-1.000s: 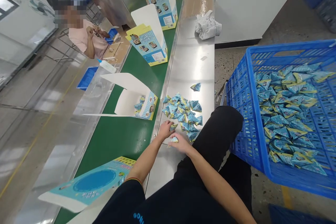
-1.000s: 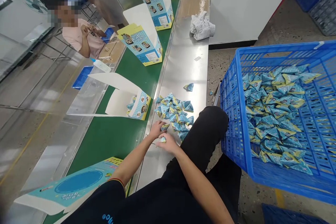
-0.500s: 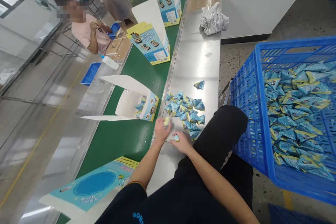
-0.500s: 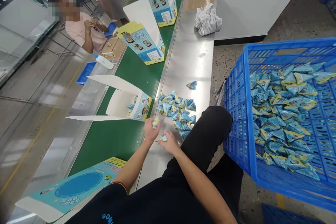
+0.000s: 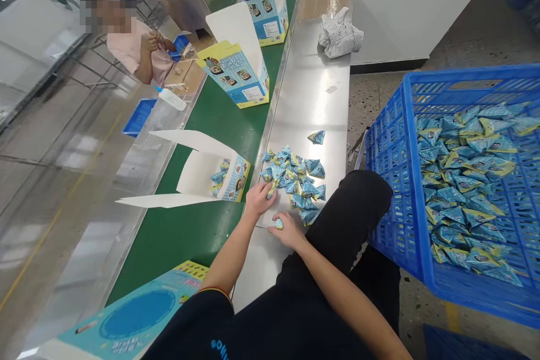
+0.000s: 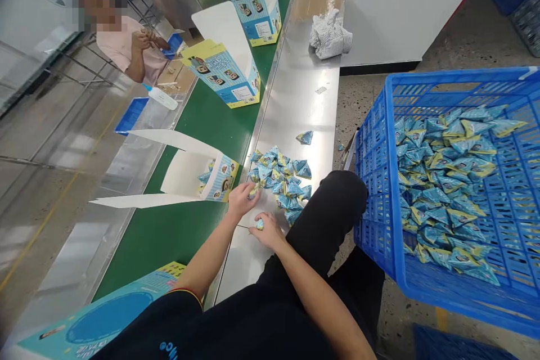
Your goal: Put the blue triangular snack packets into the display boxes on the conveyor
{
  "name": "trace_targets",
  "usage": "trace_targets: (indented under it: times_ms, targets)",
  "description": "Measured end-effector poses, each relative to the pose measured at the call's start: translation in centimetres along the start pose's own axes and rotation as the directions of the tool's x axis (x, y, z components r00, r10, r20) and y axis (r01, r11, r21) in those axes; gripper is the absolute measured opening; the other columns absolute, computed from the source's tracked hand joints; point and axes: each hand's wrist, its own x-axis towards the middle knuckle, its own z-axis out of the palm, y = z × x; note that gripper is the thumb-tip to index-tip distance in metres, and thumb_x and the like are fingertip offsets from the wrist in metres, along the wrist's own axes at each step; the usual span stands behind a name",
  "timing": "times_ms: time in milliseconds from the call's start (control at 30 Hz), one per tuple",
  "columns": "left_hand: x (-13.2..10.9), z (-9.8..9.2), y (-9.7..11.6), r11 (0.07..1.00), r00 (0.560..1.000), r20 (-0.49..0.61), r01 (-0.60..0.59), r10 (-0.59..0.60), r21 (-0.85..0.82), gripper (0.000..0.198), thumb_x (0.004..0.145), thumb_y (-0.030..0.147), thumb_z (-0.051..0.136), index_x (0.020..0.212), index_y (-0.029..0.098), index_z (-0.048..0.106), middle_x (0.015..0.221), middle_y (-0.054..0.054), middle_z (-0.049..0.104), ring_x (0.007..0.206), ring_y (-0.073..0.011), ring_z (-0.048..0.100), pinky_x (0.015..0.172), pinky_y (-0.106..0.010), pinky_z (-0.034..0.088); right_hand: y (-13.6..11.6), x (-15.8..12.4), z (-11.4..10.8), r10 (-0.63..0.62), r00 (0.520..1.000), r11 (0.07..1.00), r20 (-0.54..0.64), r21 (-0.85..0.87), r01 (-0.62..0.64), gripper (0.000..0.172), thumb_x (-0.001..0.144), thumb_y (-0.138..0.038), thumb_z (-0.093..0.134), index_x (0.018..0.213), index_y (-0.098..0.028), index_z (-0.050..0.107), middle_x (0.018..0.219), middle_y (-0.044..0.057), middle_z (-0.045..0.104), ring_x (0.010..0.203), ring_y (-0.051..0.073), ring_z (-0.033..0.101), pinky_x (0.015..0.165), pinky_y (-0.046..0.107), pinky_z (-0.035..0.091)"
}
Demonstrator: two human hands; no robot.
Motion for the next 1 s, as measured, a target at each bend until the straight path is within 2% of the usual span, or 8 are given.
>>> trace_targets:
  times_ms: [133, 233, 367, 500, 667, 767, 900, 1000]
  targets:
    - [0.0, 0.5, -0.3, 0.993, 0.99, -0.125, 0.08, -0.069, 0.089, 0.035, 0.092, 0.05, 0.058, 0.106, 0.019, 0.068, 0.1, -0.014, 0.075, 0.091, -0.0258, 0.073, 0.081, -0.036, 0.058, -0.4, -0.2, -0.2, 0.001, 0.999, 0.999, 0.034, -0.048, 0.001, 0.027, 0.08, -0.031, 0.072, 0.105, -0.023, 0.063, 0.117, 0.006, 0.06, 0.114, 0.027, 0.059, 0.093, 0.037, 0.047]
    - [0.0, 0.6, -0.4, 0.996, 1.0, -0.005, 0.024, -0.024, 0.089, 0.032, 0.09, 0.049, 0.062, 0.103, 0.02, 0.069, 0.1, -0.014, 0.075, 0.092, -0.0257, 0.073, 0.082, -0.035, 0.058, -0.4, -0.2, -0.3, 0.005, 0.999, 0.998, 0.034, -0.058, -0.003, 0.027, 0.081, -0.031, 0.072, 0.105, -0.023, 0.063, 0.117, 0.006, 0.06, 0.114, 0.027, 0.06, 0.093, 0.037, 0.047]
    - [0.0, 0.3, -0.4, 0.989, 0.992, -0.089, 0.1, -0.09, 0.108, 0.032, 0.094, 0.046, 0.055, 0.104, 0.019, 0.069, 0.1, -0.015, 0.075, 0.092, -0.0258, 0.073, 0.082, -0.036, 0.057, -0.1, -0.1, -0.3, -0.003, 1.0, 0.999, 0.025, -0.054, 0.004, 0.028, 0.081, -0.033, 0.071, 0.105, -0.024, 0.063, 0.119, 0.006, 0.06, 0.113, 0.026, 0.06, 0.093, 0.037, 0.047]
    - [-0.2, 0.3, -0.1, 0.993, 0.997, 0.014, 0.079, -0.08, 0.084, 0.032, 0.09, 0.046, 0.062, 0.105, 0.019, 0.069, 0.095, -0.012, 0.075, 0.088, -0.0244, 0.073, 0.08, -0.034, 0.057, 0.2, -0.1, 0.1, 0.006, 0.998, 0.994, 0.058, -0.105, 0.0, 0.028, 0.084, -0.033, 0.07, 0.109, -0.024, 0.063, 0.118, 0.006, 0.059, 0.111, 0.025, 0.06, 0.092, 0.036, 0.046]
    - [-0.5, 1.2, 1.4, 0.999, 0.969, 0.244, 0.015, -0.023, 0.032, 0.028, 0.089, 0.045, 0.067, 0.101, 0.021, 0.07, 0.093, -0.009, 0.076, 0.089, -0.024, 0.073, 0.082, -0.034, 0.057, 0.4, -0.5, 1.0, 0.015, 0.935, 0.969, 0.353, -0.234, 0.073, 0.035, 0.069, -0.025, 0.084, 0.1, -0.021, 0.068, 0.111, 0.006, 0.062, 0.106, 0.027, 0.062, 0.089, 0.034, 0.046]
    - [-1.5, 1.9, 3.0, 0.998, 0.993, 0.103, 0.061, -0.059, -0.01, 0.03, 0.091, 0.046, 0.061, 0.104, 0.02, 0.07, 0.099, -0.011, 0.075, 0.093, -0.0252, 0.073, 0.086, -0.038, 0.058, 0.3, -0.8, 1.2, 0.004, 0.955, 0.965, 0.298, -0.253, 0.075, 0.042, 0.079, -0.028, 0.078, 0.118, -0.02, 0.066, 0.126, 0.011, 0.061, 0.114, 0.029, 0.062, 0.095, 0.038, 0.047]
    - [-3.3, 1.9, 5.1, 0.98, 0.971, 0.186, -0.121, 0.15, -0.159, 0.031, 0.084, 0.051, 0.069, 0.094, 0.021, 0.071, 0.095, -0.01, 0.074, 0.091, -0.024, 0.074, 0.088, -0.037, 0.059, 0.5, -1.4, 1.7, -0.015, 0.923, 0.942, 0.385, -0.304, 0.142, 0.049, 0.08, -0.028, 0.078, 0.126, -0.019, 0.065, 0.136, 0.014, 0.06, 0.12, 0.032, 0.062, 0.101, 0.041, 0.049]
    - [-4.7, 1.5, 6.7, 0.982, 0.999, -0.049, -0.028, 0.019, -0.186, 0.034, 0.092, 0.05, 0.061, 0.101, 0.019, 0.069, 0.093, -0.01, 0.074, 0.082, -0.0219, 0.073, 0.078, -0.035, 0.06, 1.1, -1.7, 2.6, -0.065, 0.907, 0.927, 0.415, -0.31, 0.209, 0.052, 0.077, -0.029, 0.079, 0.127, -0.019, 0.067, 0.141, 0.015, 0.06, 0.125, 0.035, 0.061, 0.104, 0.043, 0.05]
